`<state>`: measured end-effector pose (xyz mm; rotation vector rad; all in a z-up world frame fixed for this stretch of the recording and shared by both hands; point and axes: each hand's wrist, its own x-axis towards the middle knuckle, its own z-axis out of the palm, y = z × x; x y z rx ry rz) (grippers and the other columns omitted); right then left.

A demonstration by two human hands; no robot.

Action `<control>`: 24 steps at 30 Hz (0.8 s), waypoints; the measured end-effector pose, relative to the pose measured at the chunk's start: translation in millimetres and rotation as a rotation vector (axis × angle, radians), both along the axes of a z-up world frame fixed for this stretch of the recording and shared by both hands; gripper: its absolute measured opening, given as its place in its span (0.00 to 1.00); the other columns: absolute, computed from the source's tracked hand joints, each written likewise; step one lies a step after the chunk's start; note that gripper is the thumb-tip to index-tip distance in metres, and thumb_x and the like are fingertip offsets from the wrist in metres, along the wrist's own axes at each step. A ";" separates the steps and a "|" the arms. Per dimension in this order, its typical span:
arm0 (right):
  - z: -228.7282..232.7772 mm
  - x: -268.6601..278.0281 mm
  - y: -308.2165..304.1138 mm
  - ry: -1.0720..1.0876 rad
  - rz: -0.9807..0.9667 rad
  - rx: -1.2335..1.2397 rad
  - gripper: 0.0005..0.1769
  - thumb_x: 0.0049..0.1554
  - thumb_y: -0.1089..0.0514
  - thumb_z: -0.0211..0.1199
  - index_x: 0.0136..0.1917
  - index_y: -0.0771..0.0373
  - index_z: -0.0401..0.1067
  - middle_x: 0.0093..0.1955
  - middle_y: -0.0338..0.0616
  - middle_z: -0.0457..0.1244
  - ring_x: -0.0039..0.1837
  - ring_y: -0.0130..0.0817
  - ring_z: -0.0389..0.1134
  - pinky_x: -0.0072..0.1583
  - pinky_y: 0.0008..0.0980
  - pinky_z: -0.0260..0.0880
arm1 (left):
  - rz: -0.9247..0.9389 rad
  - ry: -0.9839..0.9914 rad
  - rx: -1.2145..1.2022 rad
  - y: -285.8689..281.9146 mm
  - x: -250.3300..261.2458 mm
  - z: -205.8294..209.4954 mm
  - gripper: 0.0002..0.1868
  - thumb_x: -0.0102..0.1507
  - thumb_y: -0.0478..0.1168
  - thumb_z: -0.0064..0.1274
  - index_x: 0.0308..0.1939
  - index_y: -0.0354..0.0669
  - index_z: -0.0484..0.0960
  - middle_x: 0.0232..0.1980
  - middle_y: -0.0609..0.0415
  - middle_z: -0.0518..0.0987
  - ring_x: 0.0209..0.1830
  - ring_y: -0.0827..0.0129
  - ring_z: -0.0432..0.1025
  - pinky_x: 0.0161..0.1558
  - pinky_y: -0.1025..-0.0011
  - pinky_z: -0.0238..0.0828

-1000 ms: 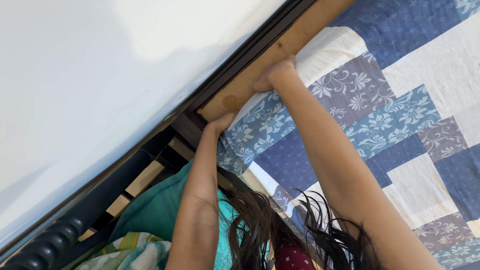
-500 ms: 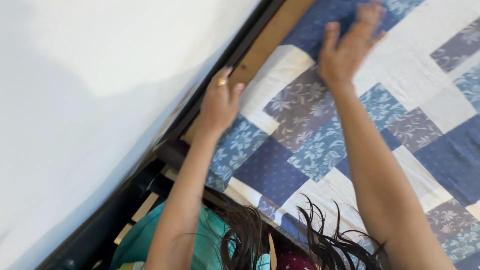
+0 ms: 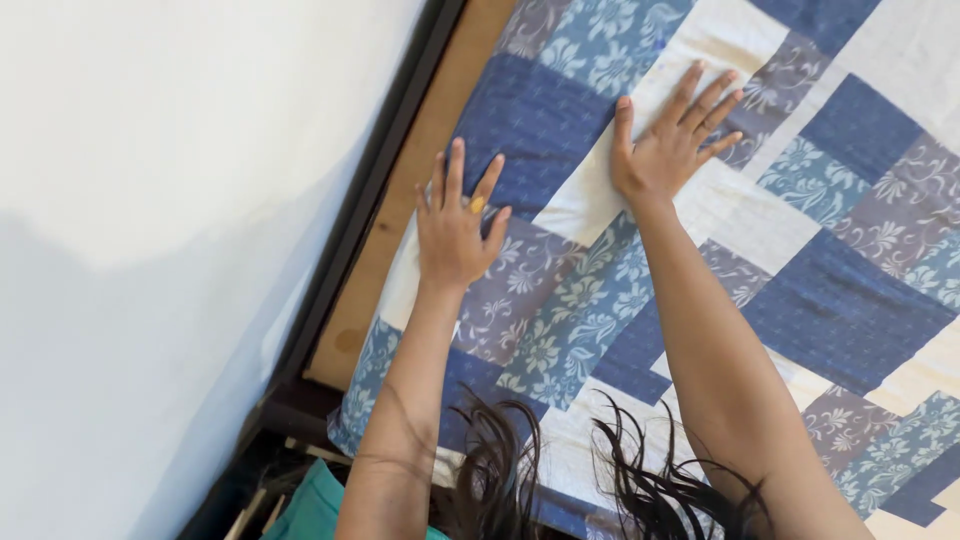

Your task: The person straightens a patterned bedsheet on a bed, smoothing it by hand and tucking the edges under the mattress. They then place a folded blanket on the bed.

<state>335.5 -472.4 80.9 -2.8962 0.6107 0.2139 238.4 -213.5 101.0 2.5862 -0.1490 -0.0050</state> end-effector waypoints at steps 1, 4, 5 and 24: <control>3.5 6.7 -3.1 0.001 0.013 0.014 0.52 0.68 0.22 0.40 0.89 0.56 0.34 0.89 0.54 0.25 0.88 0.56 0.18 0.79 0.70 0.14 | 0.014 -0.008 -0.026 -0.1 -1.2 0.6 0.35 0.67 0.53 0.53 0.79 0.65 0.62 0.84 0.45 0.51 0.81 0.40 0.53 0.71 0.33 0.54; 8.0 35.2 -13.3 -0.050 0.024 0.052 0.50 0.68 0.23 0.38 0.89 0.54 0.37 0.90 0.51 0.26 0.89 0.55 0.20 0.80 0.69 0.13 | 0.051 -0.031 -0.087 -1.8 1.8 0.1 0.36 0.67 0.51 0.53 0.79 0.59 0.62 0.82 0.41 0.55 0.80 0.39 0.55 0.71 0.36 0.55; 7.8 43.7 -16.2 -0.063 0.015 0.060 0.49 0.68 0.24 0.37 0.89 0.53 0.37 0.90 0.50 0.27 0.89 0.55 0.20 0.80 0.69 0.13 | 0.060 -0.029 -0.100 -1.3 2.7 -0.6 0.37 0.66 0.50 0.53 0.79 0.56 0.61 0.82 0.40 0.56 0.79 0.38 0.56 0.71 0.37 0.55; -14.0 110.6 -43.1 -0.156 0.054 -0.036 0.48 0.69 0.26 0.39 0.88 0.57 0.38 0.88 0.59 0.27 0.87 0.63 0.20 0.77 0.73 0.12 | 0.605 0.210 -0.426 -4.6 112.5 -44.5 0.31 0.74 0.56 0.33 0.49 0.34 0.84 0.48 0.40 0.84 0.50 0.49 0.79 0.51 0.57 0.74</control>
